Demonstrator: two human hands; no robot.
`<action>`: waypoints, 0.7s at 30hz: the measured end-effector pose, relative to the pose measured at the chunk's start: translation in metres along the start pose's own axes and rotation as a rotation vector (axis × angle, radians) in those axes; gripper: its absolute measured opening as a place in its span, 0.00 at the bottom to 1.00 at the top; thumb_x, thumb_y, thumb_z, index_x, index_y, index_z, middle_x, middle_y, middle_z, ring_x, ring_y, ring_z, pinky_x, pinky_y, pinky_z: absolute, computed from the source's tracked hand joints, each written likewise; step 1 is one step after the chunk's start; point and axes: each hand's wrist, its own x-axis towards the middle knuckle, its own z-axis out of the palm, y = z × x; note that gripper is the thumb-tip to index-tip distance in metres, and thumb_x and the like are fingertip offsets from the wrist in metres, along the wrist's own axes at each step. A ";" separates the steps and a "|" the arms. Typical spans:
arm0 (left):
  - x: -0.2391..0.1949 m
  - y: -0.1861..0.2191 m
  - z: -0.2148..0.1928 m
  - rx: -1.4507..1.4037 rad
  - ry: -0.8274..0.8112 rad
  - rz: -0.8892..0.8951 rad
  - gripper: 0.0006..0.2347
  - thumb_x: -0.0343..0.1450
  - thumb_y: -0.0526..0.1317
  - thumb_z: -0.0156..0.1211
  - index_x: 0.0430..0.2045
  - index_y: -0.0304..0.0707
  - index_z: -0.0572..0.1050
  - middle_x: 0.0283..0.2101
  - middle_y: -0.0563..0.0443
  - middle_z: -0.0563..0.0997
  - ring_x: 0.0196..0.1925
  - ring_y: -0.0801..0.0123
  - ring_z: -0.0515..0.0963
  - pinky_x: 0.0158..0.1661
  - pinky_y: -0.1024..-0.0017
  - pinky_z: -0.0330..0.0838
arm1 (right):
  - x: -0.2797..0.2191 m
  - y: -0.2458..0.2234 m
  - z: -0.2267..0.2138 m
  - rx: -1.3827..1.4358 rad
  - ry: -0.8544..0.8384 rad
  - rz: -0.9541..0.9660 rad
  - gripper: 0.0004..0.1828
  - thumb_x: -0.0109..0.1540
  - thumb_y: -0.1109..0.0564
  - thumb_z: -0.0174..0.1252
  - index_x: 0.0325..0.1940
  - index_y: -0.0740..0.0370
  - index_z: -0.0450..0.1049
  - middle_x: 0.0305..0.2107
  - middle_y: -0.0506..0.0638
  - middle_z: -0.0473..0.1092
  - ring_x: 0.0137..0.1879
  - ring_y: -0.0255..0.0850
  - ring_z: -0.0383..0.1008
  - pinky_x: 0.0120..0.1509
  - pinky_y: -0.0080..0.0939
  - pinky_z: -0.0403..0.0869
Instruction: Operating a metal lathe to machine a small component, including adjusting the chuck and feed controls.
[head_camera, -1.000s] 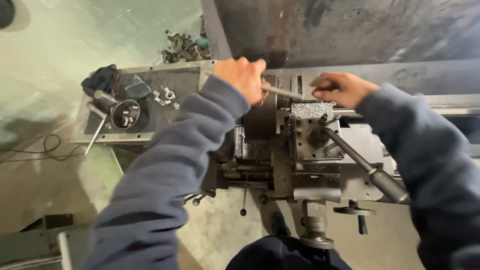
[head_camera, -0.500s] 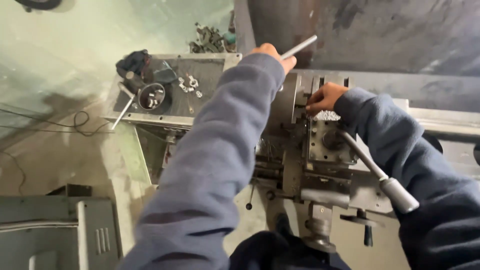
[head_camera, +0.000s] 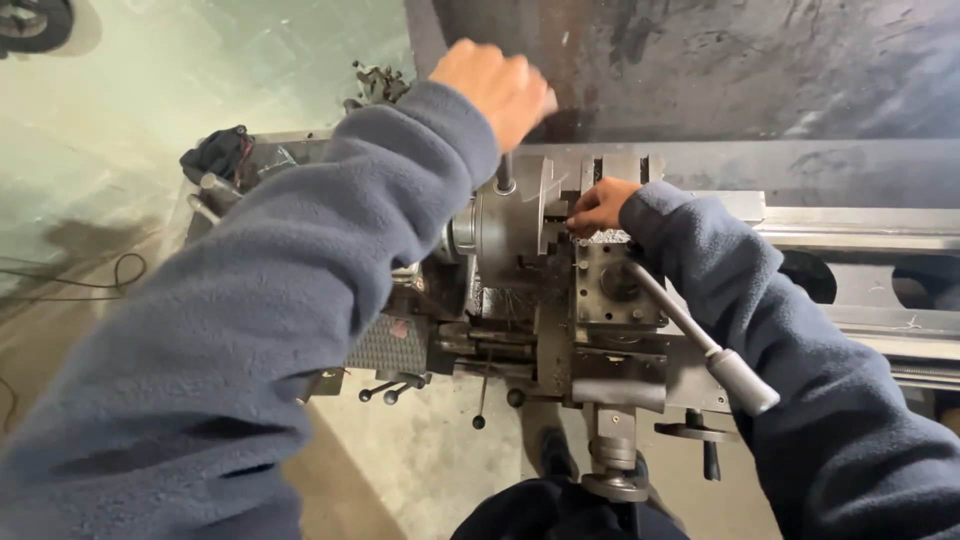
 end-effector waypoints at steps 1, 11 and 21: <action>0.006 -0.004 0.005 0.022 0.199 -0.039 0.14 0.76 0.50 0.51 0.34 0.41 0.80 0.32 0.44 0.82 0.31 0.53 0.83 0.32 0.57 0.74 | -0.003 0.000 0.000 0.020 0.014 0.010 0.19 0.62 0.47 0.63 0.46 0.65 0.83 0.35 0.53 0.83 0.42 0.37 0.83 0.51 0.38 0.80; -0.129 0.053 -0.047 -0.717 0.653 -0.008 0.10 0.77 0.45 0.57 0.36 0.37 0.78 0.29 0.43 0.82 0.27 0.54 0.81 0.30 0.61 0.74 | -0.216 -0.157 -0.023 -0.147 0.499 -0.556 0.12 0.55 0.63 0.68 0.42 0.64 0.81 0.36 0.50 0.80 0.44 0.36 0.81 0.54 0.36 0.78; -0.210 0.141 -0.010 -2.158 0.647 -0.114 0.13 0.74 0.33 0.65 0.50 0.25 0.77 0.43 0.45 0.85 0.45 0.74 0.83 0.46 0.76 0.80 | -0.275 -0.272 0.052 -0.330 0.503 -0.834 0.15 0.49 0.66 0.72 0.39 0.61 0.80 0.38 0.51 0.79 0.42 0.39 0.82 0.46 0.36 0.80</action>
